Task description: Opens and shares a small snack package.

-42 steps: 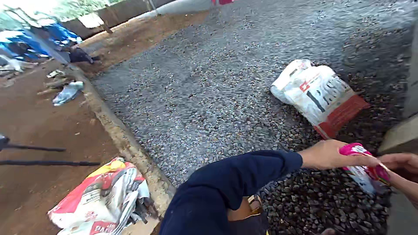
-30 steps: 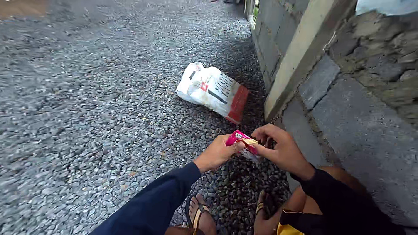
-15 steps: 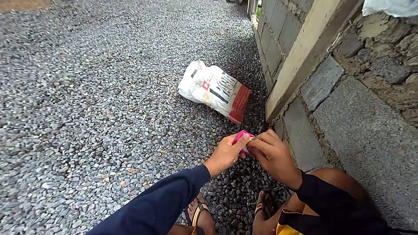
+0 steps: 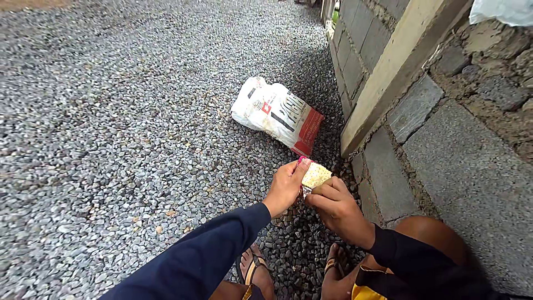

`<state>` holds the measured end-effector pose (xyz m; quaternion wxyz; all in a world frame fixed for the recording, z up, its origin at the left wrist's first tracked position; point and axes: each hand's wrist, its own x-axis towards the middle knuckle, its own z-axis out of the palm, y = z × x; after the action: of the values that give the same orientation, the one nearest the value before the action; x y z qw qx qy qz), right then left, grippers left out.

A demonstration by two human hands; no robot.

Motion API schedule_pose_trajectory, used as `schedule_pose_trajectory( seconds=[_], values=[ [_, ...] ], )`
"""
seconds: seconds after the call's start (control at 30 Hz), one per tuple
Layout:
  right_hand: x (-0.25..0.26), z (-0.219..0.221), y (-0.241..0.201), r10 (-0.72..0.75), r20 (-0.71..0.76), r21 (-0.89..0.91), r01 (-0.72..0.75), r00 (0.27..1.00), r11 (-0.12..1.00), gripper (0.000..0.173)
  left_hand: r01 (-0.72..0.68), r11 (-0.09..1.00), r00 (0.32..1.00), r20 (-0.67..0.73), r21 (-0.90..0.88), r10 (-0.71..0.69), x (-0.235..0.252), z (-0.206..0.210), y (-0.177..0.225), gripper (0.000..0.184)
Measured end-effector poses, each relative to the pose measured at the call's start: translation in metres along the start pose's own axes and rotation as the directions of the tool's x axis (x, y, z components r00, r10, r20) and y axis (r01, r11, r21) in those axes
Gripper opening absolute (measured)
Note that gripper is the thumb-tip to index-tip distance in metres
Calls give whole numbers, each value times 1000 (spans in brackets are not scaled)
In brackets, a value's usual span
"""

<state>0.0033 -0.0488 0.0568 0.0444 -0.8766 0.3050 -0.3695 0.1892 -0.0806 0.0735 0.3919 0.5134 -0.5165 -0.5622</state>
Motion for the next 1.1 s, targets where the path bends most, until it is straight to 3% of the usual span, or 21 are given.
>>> schedule_pose_trajectory(
  seconds=[0.2, 0.37, 0.5, 0.77, 0.9, 1.1],
  values=[
    [2, -6, 7, 54, 53, 52, -57, 997, 997, 16, 8, 1000, 999, 45, 14, -9, 0, -9, 0, 40],
    [10, -25, 21, 317, -71, 288, -285, 946, 914, 21, -24, 1000, 995, 97, 17, 23, 1, -18, -4, 40],
    [9, -27, 35, 478, 13, 345, -452, 878, 823, 24, -33, 999, 992, 126, 12, 31, 0, -17, -5, 38],
    [10, -25, 33, 556, 164, 414, -568, 815, 711, 25, -61, 997, 987, 144, -39, 66, 2, -17, -5, 45],
    [10, -26, 34, 542, 196, 481, -562, 817, 673, 27, -87, 996, 988, 125, -15, 88, 5, -23, -9, 55],
    [11, -28, 34, 503, 190, 481, -526, 843, 701, 32, -81, 996, 990, 119, 30, 77, 4, -25, -9, 61]
  ],
)
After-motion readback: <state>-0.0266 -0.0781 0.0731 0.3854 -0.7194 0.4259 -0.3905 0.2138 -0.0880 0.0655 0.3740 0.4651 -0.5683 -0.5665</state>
